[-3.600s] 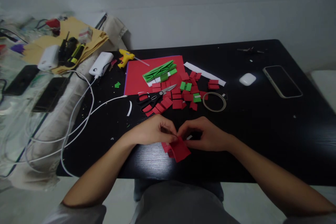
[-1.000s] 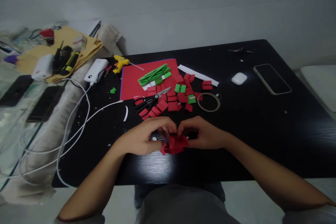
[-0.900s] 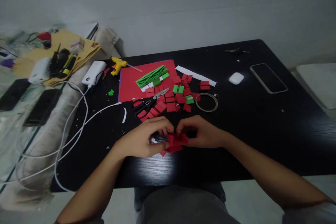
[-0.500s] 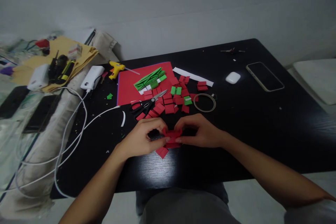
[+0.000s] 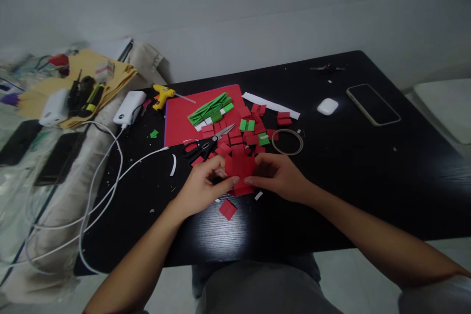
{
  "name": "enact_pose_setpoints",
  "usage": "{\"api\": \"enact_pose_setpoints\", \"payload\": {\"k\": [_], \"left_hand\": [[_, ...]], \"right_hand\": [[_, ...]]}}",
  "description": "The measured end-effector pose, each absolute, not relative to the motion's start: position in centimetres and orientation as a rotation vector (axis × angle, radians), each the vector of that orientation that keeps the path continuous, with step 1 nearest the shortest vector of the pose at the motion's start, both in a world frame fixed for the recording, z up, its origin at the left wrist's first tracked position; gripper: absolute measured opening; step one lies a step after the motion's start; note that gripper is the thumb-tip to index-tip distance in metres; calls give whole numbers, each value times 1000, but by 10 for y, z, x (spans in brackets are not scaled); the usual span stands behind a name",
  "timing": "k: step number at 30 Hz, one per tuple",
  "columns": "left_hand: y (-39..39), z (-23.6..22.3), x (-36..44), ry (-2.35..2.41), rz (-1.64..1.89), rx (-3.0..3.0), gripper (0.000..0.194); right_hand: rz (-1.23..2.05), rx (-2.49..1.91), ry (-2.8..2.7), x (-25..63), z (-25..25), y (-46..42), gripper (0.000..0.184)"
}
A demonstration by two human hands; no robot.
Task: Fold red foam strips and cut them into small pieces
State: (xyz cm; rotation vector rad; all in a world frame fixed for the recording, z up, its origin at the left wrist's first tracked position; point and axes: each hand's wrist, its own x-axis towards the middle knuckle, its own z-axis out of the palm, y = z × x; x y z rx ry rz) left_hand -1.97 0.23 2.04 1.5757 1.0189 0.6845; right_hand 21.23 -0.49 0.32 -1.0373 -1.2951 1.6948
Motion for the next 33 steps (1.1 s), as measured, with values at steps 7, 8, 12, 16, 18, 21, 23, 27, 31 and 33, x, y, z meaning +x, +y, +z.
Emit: {"api": "enact_pose_setpoints", "payload": {"k": [7,8,12,16,18,21,23,27,31,33], "left_hand": [[2,19,-14,1010,724,1450,26],[1,18,-14,1013,728,1443,26],[2,15,-14,1028,745,1405,26],[2,15,-13,1015,765,1358,21],[3,15,-13,1009,774,1347,22],[2,15,-13,1024,791,1357,22],[2,15,-13,1031,799,1378,22],[1,14,-14,1055,799,1481,20],[3,14,-17,1095,794,1714,15],[4,16,-18,1089,885,1890,11]], "right_hand": [[1708,-1048,-1226,210,4,-5,39],[1702,-1049,-1225,210,4,-5,41],[1665,-1054,-1211,210,4,-4,45],[1649,-1067,-1184,210,3,-4,47],[1665,-1048,-1166,210,2,-4,46],[1653,-1036,-1170,209,1,-4,43],[1627,-1042,-1194,209,-1,-4,45],[1586,-1027,-1250,209,-5,-6,45],[1470,-1035,-1312,209,-5,-8,46],[1350,-1033,-1373,209,-3,-9,41]]}}
